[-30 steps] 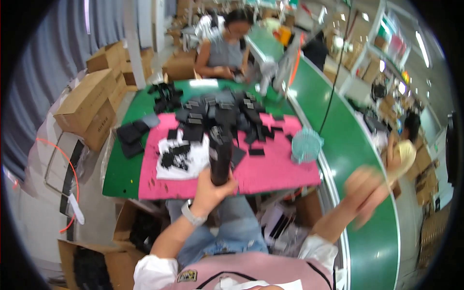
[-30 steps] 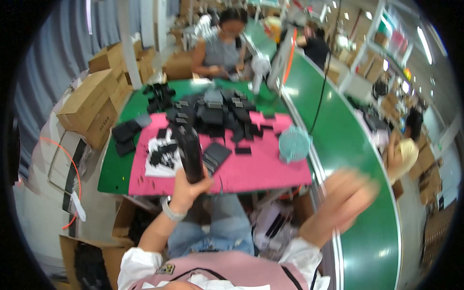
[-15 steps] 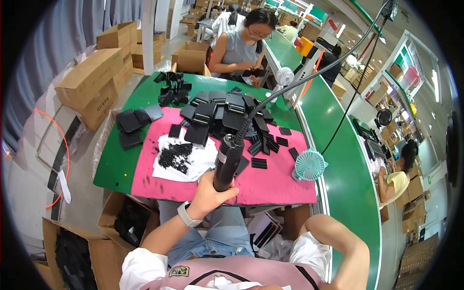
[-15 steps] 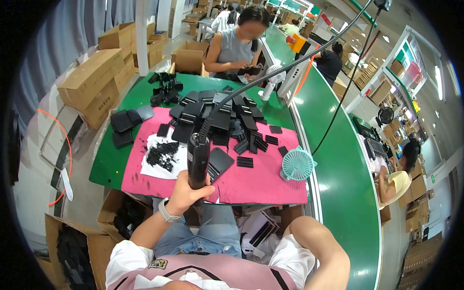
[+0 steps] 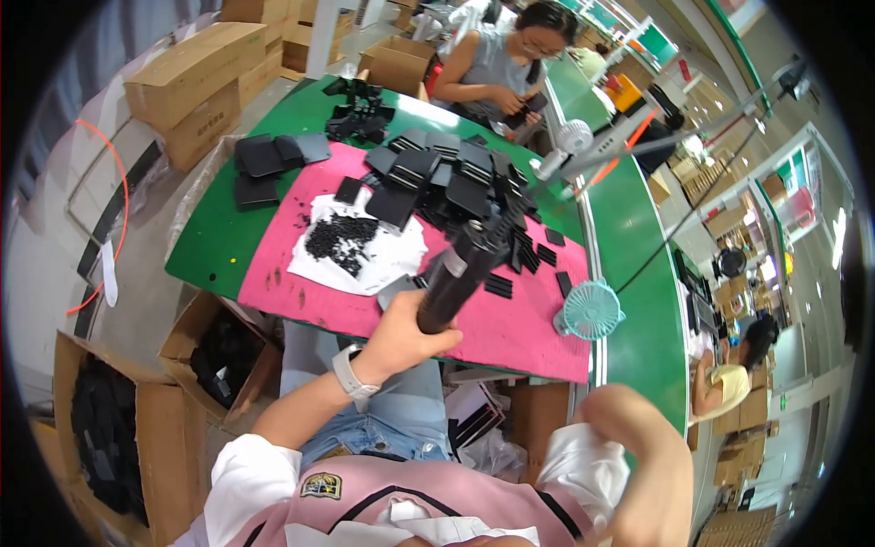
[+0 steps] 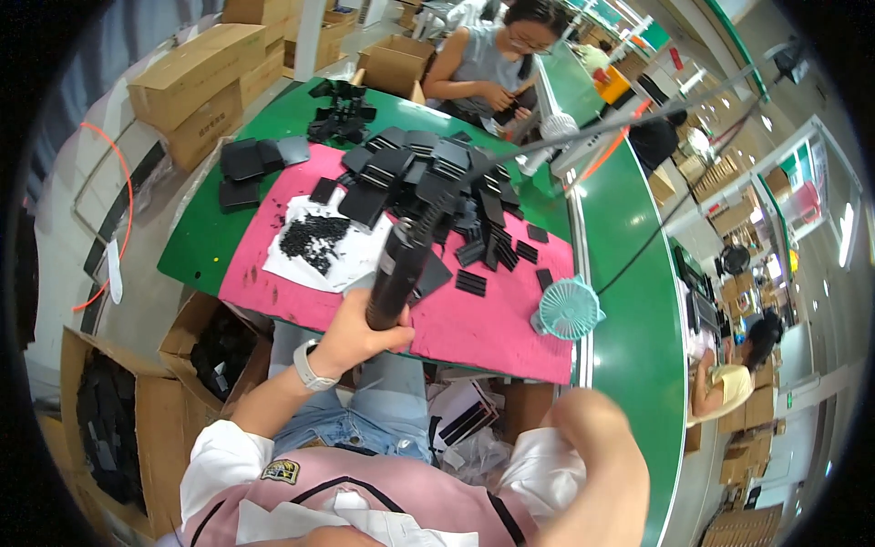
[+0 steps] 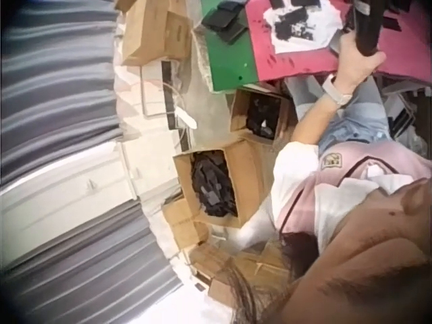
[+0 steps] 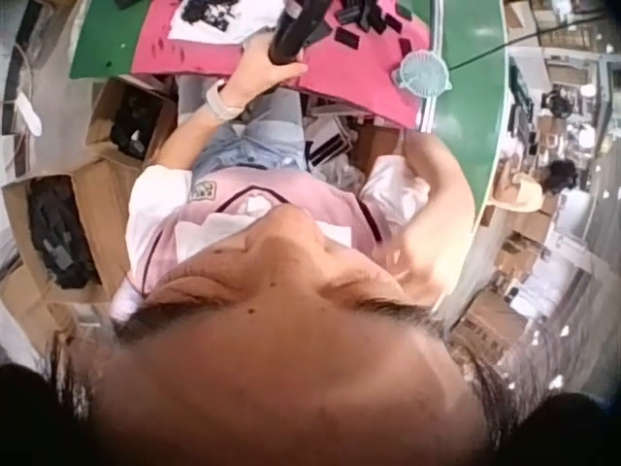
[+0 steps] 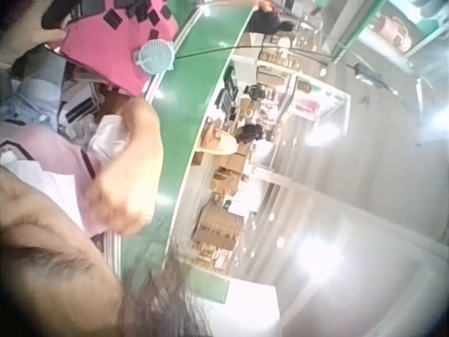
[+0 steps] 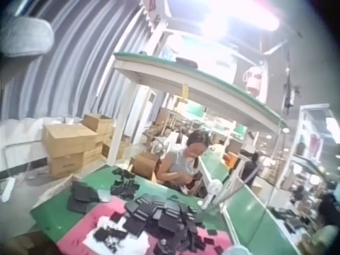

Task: Driving screws into black plastic components using an electric screwdriver at a factory workstation.

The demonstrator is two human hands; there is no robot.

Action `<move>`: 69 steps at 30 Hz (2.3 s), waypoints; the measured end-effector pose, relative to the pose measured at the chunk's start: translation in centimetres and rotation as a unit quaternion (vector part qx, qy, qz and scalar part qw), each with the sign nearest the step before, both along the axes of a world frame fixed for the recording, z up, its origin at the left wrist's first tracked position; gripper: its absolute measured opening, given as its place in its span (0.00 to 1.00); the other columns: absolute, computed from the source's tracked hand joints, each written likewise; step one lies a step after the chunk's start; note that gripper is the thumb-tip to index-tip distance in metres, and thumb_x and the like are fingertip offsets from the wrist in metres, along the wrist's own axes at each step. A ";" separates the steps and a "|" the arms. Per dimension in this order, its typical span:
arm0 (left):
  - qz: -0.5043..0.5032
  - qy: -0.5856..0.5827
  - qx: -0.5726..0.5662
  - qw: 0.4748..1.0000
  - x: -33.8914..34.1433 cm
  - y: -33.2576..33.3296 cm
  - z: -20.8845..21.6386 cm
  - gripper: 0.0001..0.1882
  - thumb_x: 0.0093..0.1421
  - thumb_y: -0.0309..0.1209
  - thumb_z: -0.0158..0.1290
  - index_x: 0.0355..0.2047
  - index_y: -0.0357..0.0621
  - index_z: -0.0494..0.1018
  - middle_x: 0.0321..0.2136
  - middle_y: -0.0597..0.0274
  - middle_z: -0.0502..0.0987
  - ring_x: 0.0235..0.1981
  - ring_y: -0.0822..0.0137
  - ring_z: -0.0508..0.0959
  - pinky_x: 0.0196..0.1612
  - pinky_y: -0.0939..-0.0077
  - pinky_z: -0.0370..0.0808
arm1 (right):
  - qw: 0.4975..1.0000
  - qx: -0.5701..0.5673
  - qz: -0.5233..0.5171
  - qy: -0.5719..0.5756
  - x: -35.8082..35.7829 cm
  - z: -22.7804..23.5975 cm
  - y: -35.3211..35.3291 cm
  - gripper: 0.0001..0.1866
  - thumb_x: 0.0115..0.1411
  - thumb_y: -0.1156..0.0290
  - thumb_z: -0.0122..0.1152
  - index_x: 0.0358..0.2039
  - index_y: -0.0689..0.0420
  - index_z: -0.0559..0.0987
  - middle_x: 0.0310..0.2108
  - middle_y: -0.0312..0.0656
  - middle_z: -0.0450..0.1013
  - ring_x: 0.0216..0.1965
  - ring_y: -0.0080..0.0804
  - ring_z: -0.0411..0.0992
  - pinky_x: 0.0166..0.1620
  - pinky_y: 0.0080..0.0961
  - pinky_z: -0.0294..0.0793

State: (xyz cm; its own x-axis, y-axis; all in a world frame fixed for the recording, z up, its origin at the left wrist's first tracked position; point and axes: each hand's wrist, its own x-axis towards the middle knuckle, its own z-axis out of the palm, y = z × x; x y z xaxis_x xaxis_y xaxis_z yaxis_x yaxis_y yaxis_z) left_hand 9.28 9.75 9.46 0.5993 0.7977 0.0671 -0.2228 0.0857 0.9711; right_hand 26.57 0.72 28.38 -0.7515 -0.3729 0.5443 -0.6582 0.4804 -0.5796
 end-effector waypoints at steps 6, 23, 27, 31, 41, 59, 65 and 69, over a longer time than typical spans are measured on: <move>0.040 0.034 0.127 0.990 0.1 -1.2 2.3 0.15 0.43 0.28 0.59 0.31 0.33 0.72 0.19 0.52 0.75 0.22 0.62 0.78 0.29 0.70 0.73 | 0.611 -0.279 -0.730 0.123 1.7 -13.4 1.8 0.36 0.40 0.59 0.77 0.46 0.62 0.70 0.34 0.42 0.72 0.34 0.30 0.72 0.37 0.30 0.73; -0.115 0.128 0.367 0.914 2.7 0.8 1.5 0.22 0.50 0.42 0.58 0.41 0.41 0.72 0.31 0.52 0.75 0.32 0.54 0.76 0.34 0.61 0.73 | 0.654 -0.463 -0.550 0.236 0.4 -19.6 3.7 0.41 0.45 0.44 0.70 0.50 0.60 0.67 0.31 0.50 0.76 0.40 0.47 0.74 0.52 0.48 0.65; -0.079 0.133 0.410 0.899 0.0 3.8 3.4 0.16 0.49 0.36 0.61 0.32 0.37 0.73 0.30 0.54 0.74 0.33 0.55 0.76 0.36 0.65 0.73 | 0.508 -0.546 -0.555 0.368 3.1 -17.8 3.1 0.34 0.54 0.47 0.64 0.49 0.61 0.64 0.29 0.50 0.73 0.25 0.35 0.73 0.24 0.27 0.74; 0.075 0.264 0.400 0.874 0.1 6.3 3.4 0.14 0.49 0.32 0.61 0.33 0.38 0.72 0.27 0.54 0.73 0.31 0.54 0.74 0.34 0.66 0.71 | 0.348 -0.477 -0.730 0.344 8.0 -16.6 4.9 0.17 0.59 0.69 0.58 0.46 0.59 0.65 0.30 0.44 0.70 0.18 0.29 0.70 0.18 0.20 0.70; 0.035 0.346 0.356 0.867 1.6 6.4 0.3 0.08 0.60 0.29 0.48 0.37 0.38 0.72 0.32 0.51 0.76 0.32 0.48 0.76 0.33 0.64 0.72 | 0.159 -0.010 -0.987 -0.038 8.1 -17.5 7.5 0.40 0.47 0.63 0.68 0.58 0.64 0.62 0.42 0.54 0.69 0.44 0.48 0.71 0.44 0.36 0.72; 0.084 0.145 0.166 0.972 0.6 7.1 -1.4 0.07 0.51 0.16 0.53 0.30 0.36 0.68 0.22 0.67 0.68 0.15 0.83 0.58 0.19 0.85 0.54 | 0.319 0.261 -0.815 -0.408 5.2 -16.1 8.9 0.16 0.44 0.81 0.53 0.37 0.60 0.76 0.34 0.40 0.74 0.39 0.36 0.71 0.36 0.29 0.71; 0.100 0.133 0.172 0.971 0.7 6.9 -1.5 0.04 0.54 0.17 0.50 0.31 0.35 0.68 0.21 0.65 0.68 0.15 0.79 0.60 0.20 0.82 0.57 | 0.382 0.188 -0.865 -0.266 3.7 -15.0 8.6 0.21 0.36 0.79 0.65 0.36 0.55 0.78 0.34 0.39 0.73 0.34 0.35 0.72 0.33 0.28 0.74; 0.095 0.130 0.167 0.973 0.7 6.7 -1.8 0.03 0.56 0.17 0.48 0.31 0.35 0.68 0.21 0.65 0.68 0.16 0.79 0.62 0.20 0.82 0.58 | 0.450 -0.027 -0.892 0.018 1.4 -15.8 7.1 0.12 0.41 0.82 0.65 0.29 0.59 0.79 0.38 0.43 0.72 0.31 0.31 0.74 0.30 0.23 0.74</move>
